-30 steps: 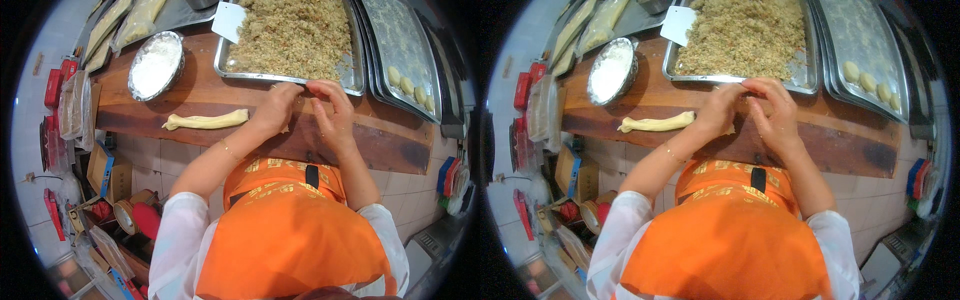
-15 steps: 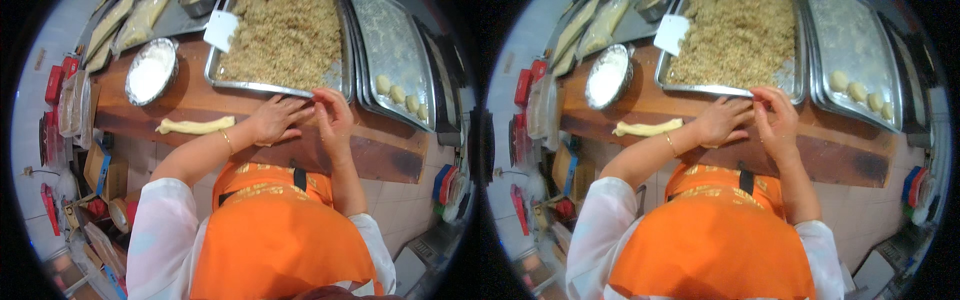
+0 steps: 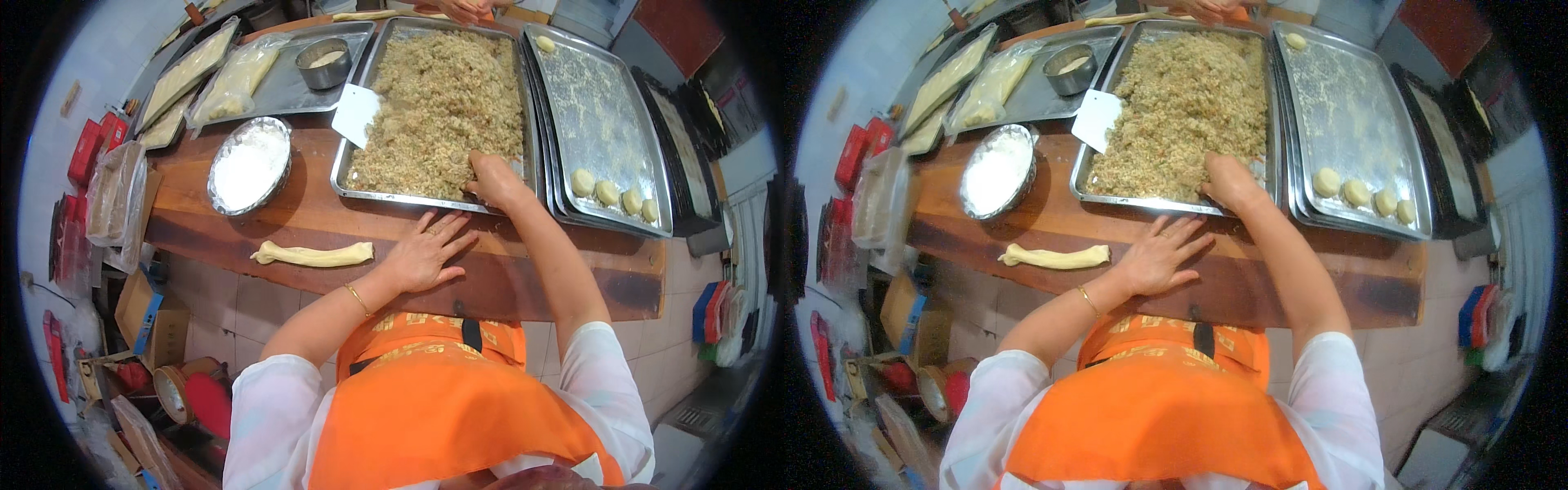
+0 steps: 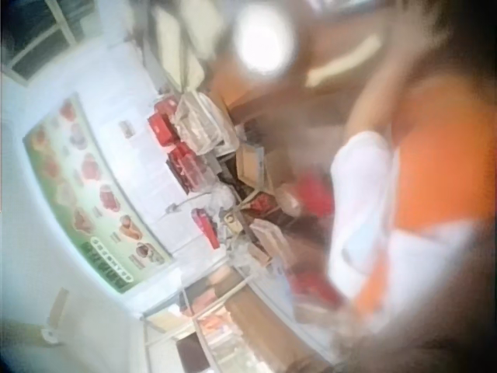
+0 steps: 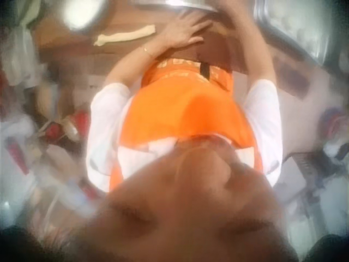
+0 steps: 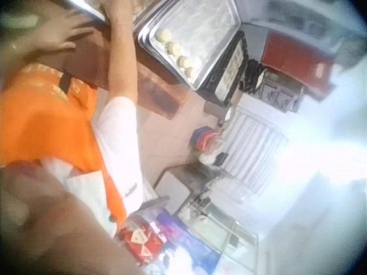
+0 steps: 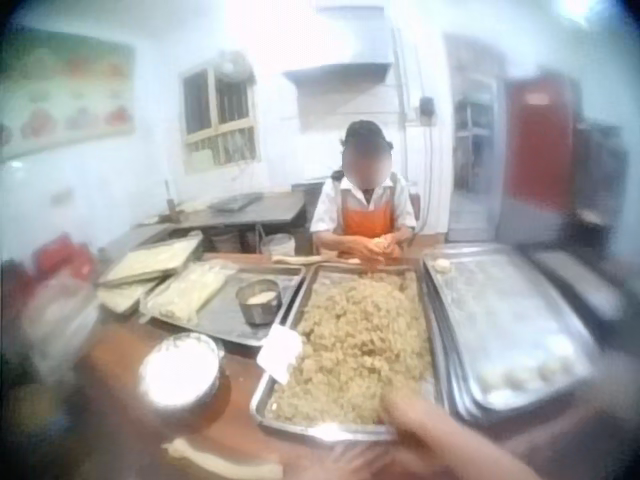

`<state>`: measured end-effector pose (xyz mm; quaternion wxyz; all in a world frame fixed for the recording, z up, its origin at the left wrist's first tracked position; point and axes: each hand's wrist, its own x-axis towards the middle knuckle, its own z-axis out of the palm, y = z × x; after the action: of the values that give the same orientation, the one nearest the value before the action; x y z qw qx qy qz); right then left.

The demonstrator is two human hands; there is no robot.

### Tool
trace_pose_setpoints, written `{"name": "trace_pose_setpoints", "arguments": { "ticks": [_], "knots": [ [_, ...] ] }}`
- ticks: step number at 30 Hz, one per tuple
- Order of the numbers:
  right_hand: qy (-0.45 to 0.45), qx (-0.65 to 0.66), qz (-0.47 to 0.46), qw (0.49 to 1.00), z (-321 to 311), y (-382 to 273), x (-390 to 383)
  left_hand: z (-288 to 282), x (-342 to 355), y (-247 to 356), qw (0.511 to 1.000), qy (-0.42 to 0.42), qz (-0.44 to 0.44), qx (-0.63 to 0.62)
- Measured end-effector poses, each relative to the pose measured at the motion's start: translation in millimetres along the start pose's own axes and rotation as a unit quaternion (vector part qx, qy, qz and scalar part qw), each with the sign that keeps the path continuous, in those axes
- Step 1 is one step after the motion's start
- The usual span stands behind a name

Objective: The person prepares dough buns by flattening pieces of dough, filling them with a mixture from a tray, sealing them, and placing the finished buns onto a large metal tray.

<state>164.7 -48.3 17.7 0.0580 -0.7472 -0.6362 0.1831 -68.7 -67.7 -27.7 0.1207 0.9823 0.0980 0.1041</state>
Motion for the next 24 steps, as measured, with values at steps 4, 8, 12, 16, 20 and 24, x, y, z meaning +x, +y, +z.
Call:
{"name": "trace_pose_setpoints", "arguments": {
  "ticks": [4, 8, 12, 16, 20, 24],
  "knots": [
    [0.193, 0.069, -0.109, 0.973, 9.9, -1.2, -1.8, 5.1, -0.8, -1.5, 1.0, 0.018, -0.005, -0.015],
    [0.164, -0.155, -0.187, 0.956, 16.0, -25.8, 5.1, 6.5, -3.0, -1.2, 1.0, 0.022, -0.013, -0.018],
    [0.074, -0.167, -0.19, 0.965, 20.1, -18.7, 30.1, 5.5, -5.4, -2.7, 0.999, 0.026, -0.024, -0.028],
    [0.075, -0.081, -0.088, 0.99, 19.0, -19.5, 50.0, 8.1, -7.1, -3.9, 0.997, 0.044, -0.039, -0.047],
    [0.279, 0.161, -0.065, 0.945, 38.3, 16.9, 64.6, 7.7, -8.0, -3.2, 0.997, 0.053, -0.031, -0.048],
    [0.246, 0.288, -0.103, 0.92, 23.0, 8.0, 66.5, 14.3, -10.9, -5.5, 0.996, 0.034, -0.025, -0.077]
  ]
}}
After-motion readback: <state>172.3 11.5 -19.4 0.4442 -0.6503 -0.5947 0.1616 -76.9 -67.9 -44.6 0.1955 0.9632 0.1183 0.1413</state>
